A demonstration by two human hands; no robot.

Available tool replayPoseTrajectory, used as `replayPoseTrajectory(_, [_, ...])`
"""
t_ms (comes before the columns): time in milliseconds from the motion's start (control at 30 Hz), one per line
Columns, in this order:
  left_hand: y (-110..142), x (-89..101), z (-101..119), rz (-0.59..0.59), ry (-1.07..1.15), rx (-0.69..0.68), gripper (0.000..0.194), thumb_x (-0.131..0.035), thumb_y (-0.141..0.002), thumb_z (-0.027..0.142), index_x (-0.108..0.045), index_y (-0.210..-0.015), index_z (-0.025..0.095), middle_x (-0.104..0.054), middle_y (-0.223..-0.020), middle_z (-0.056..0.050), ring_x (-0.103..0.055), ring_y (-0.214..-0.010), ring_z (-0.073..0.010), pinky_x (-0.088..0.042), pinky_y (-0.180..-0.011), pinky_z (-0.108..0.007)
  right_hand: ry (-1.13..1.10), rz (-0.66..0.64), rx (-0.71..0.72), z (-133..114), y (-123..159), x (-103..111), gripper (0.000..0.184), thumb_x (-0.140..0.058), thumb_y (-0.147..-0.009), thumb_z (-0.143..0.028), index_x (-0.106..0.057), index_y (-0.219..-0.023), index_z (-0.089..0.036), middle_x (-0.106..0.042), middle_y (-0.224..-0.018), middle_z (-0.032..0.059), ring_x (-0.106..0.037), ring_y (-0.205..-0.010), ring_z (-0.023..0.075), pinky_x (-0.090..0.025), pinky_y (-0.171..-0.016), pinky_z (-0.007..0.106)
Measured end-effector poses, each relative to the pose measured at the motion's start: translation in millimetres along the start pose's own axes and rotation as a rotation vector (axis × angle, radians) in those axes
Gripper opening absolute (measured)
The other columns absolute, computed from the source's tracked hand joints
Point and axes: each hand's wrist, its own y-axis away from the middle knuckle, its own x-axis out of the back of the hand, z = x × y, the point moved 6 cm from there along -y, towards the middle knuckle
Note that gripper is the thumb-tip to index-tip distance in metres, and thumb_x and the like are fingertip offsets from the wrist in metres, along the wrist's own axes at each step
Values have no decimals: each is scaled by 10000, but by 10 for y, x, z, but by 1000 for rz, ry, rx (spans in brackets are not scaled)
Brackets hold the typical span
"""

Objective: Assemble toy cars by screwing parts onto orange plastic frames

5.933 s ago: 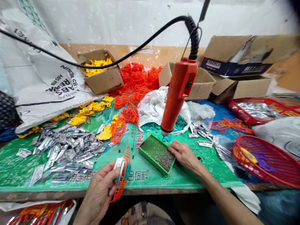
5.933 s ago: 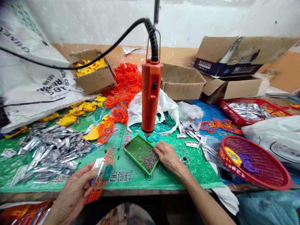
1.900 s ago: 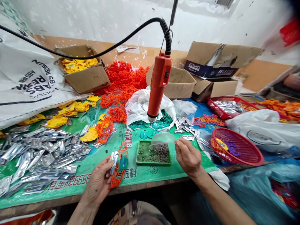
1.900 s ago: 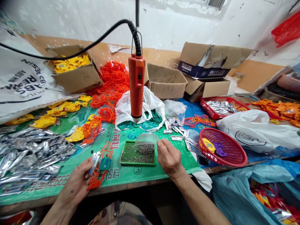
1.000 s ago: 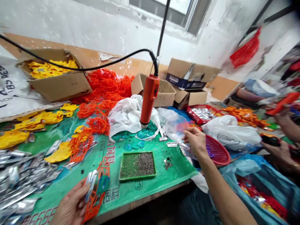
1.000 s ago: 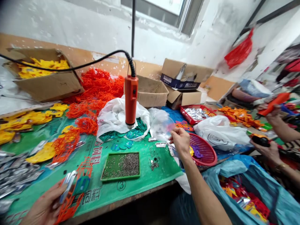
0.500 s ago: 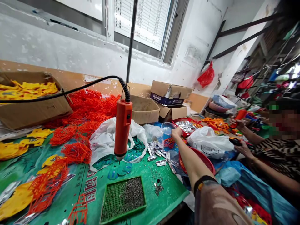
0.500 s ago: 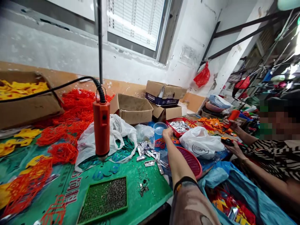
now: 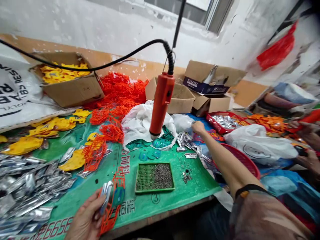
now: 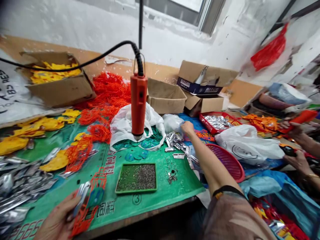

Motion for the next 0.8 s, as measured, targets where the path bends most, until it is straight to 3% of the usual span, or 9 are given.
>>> replayPoseTrajectory(100, [93,-142,67,6,45,25,317,-796,-544,127,-702,-845,161,-579,-521,59,-452,-350,-60,-397,-316,-139,89,-121,-16,-7,139,143,363,-582,-951,-348,-565,-1264,-163,-582,-1285,102,-626,-1080,217,-539,-909,428])
replayPoseTrajectory(167, [114,-175,71,11,67,33,307,-805,-532,141,-706,-823,143,-513,-474,82,-351,-313,-24,-296,-275,-103,113,-208,-2,-16,417,215,321,-604,-937,-326,-594,-1214,-164,-619,-1229,94,-638,-1039,218,-557,-872,425])
replayPoseTrajectory(267, [113,-167,56,2,74,28,352,-831,-504,152,-716,-835,124,-547,-503,68,-356,-335,-12,-295,-286,-90,93,-448,17,27,1148,162,213,-635,-872,-244,-680,-1051,-137,-702,-942,55,-672,-769,178,-571,-655,314])
replayPoseTrajectory(333, [106,-158,51,-15,69,20,376,-843,-494,156,-719,-847,120,-556,-510,63,-371,-350,-16,-312,-295,-93,54,-655,14,80,1707,41,217,-618,-835,-269,-712,-993,-153,-694,-738,6,-639,-568,160,-518,-476,268])
replayPoseTrajectory(433, [101,-160,54,-33,66,14,382,-854,-496,173,-716,-848,119,-510,-472,86,-334,-339,-9,-294,-287,-87,21,-807,32,110,2251,-129,224,-565,-818,-300,-706,-933,-170,-663,-677,-19,-603,-502,142,-460,-403,233])
replayPoseTrajectory(500, [105,-173,63,-45,64,6,392,-859,-493,182,-712,-850,117,-500,-466,94,-321,-337,-5,-275,-282,-83,33,-815,66,87,2353,-224,187,-544,-796,-260,-684,-883,-171,-643,-689,-21,-577,-507,127,-435,-419,219])
replayPoseTrajectory(633, [125,-201,84,-71,72,-27,380,-858,-486,181,-698,-825,117,-483,-453,105,-314,-337,-4,-265,-287,-84,101,-740,156,12,2281,-341,139,-525,-699,-126,-627,-783,-171,-613,-690,-8,-542,-598,134,-397,-517,224])
replayPoseTrajectory(800, [132,-204,98,-52,141,-54,338,-837,-524,178,-680,-819,128,-471,-448,110,-338,-334,-12,-282,-294,-92,170,-625,233,-12,2360,-366,127,-522,-682,-114,-557,-780,-187,-563,-723,1,-511,-694,163,-375,-633,270])
